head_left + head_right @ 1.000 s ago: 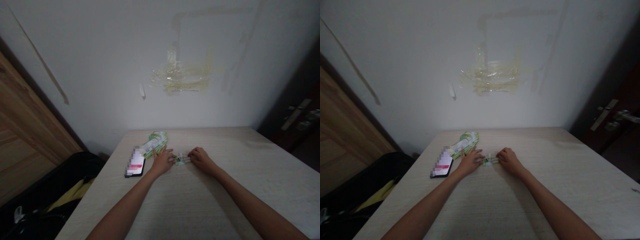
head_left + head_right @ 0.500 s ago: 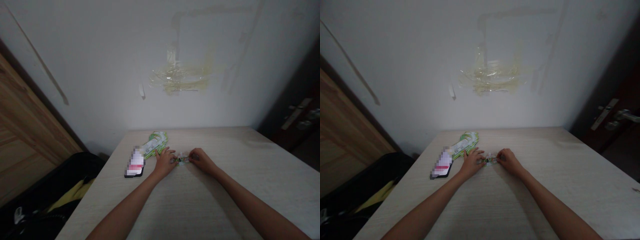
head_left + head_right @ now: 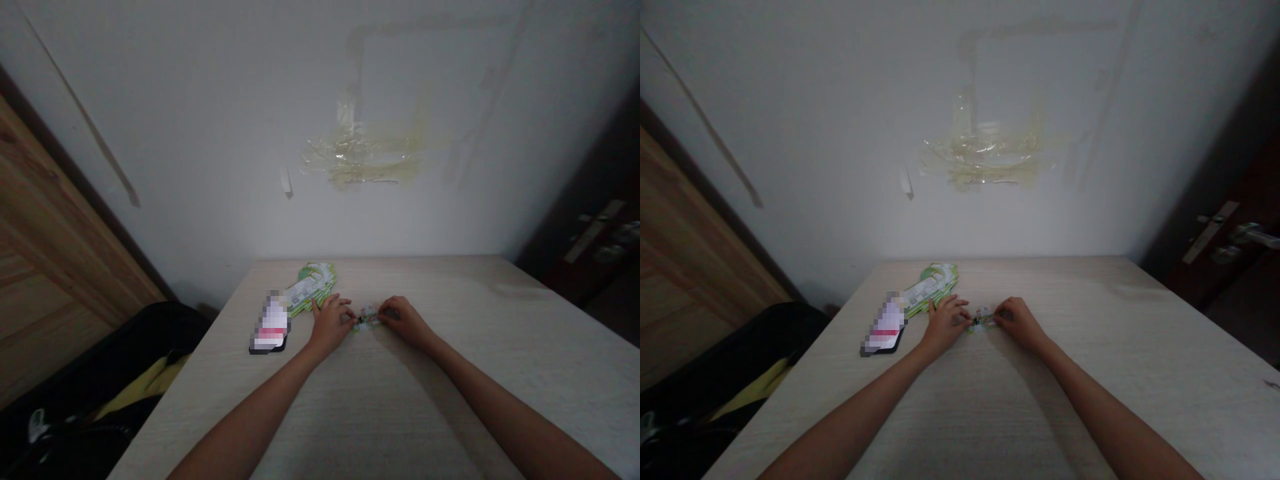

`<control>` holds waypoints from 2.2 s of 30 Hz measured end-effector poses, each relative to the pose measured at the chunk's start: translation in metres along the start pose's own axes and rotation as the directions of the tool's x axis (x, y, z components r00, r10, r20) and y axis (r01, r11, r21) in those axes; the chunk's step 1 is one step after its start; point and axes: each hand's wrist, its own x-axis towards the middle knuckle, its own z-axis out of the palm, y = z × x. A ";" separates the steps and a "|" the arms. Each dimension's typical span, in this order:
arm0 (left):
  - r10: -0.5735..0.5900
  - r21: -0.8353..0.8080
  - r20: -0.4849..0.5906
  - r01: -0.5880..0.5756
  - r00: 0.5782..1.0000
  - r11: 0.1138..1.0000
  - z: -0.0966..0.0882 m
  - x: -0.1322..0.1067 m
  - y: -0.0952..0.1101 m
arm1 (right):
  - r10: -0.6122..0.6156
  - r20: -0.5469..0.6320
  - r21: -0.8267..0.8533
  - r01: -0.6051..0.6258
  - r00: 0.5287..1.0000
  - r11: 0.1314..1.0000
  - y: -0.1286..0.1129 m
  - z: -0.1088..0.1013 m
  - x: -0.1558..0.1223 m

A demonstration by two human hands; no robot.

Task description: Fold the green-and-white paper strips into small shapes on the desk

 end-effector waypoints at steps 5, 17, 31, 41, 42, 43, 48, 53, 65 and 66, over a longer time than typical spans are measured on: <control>-0.018 0.008 -0.019 0.018 1.000 1.000 0.000 0.001 0.002 | 0.049 -0.034 0.016 -0.049 0.998 0.999 0.004 0.001 0.000; -0.055 0.055 -0.087 0.060 0.995 0.997 0.002 -0.001 0.003 | -0.064 -0.198 -0.031 0.059 0.978 0.998 0.012 -0.001 -0.003; 0.046 0.157 -0.004 -0.044 0.999 0.987 0.002 -0.006 0.006 | -0.193 0.113 -0.070 0.201 0.975 0.977 -0.016 -0.006 -0.005; 0.049 0.269 -0.009 -0.045 0.999 0.962 0.007 -0.008 0.002 | -0.131 0.183 0.252 0.082 0.974 0.964 -0.018 -0.006 -0.008; 0.051 0.276 -0.008 -0.047 0.999 0.960 0.006 -0.008 0.002 | -0.107 0.196 0.292 0.046 0.975 0.955 -0.017 -0.006 -0.008; 0.053 0.282 -0.007 -0.049 0.999 0.958 0.006 -0.008 0.003 | -0.087 0.208 0.320 0.017 0.974 0.947 -0.015 -0.005 -0.008; 0.044 0.299 0.000 -0.042 0.999 0.953 0.006 -0.008 0.005 | -0.083 0.044 0.215 0.072 0.996 0.974 -0.006 0.001 -0.004; 0.046 0.289 0.016 -0.049 0.999 0.956 0.008 -0.007 0.002 | -0.107 -0.086 -0.052 0.103 0.991 0.993 0.005 0.006 -0.004; 0.026 0.288 -0.015 -0.021 1.000 0.957 0.007 -0.008 0.003 | -0.182 0.021 -0.075 0.183 0.983 0.980 0.003 0.003 -0.007; 0.028 0.291 -0.018 -0.022 0.999 0.957 0.008 -0.008 0.003 | -0.188 0.028 -0.070 0.189 0.982 0.979 0.003 0.003 -0.007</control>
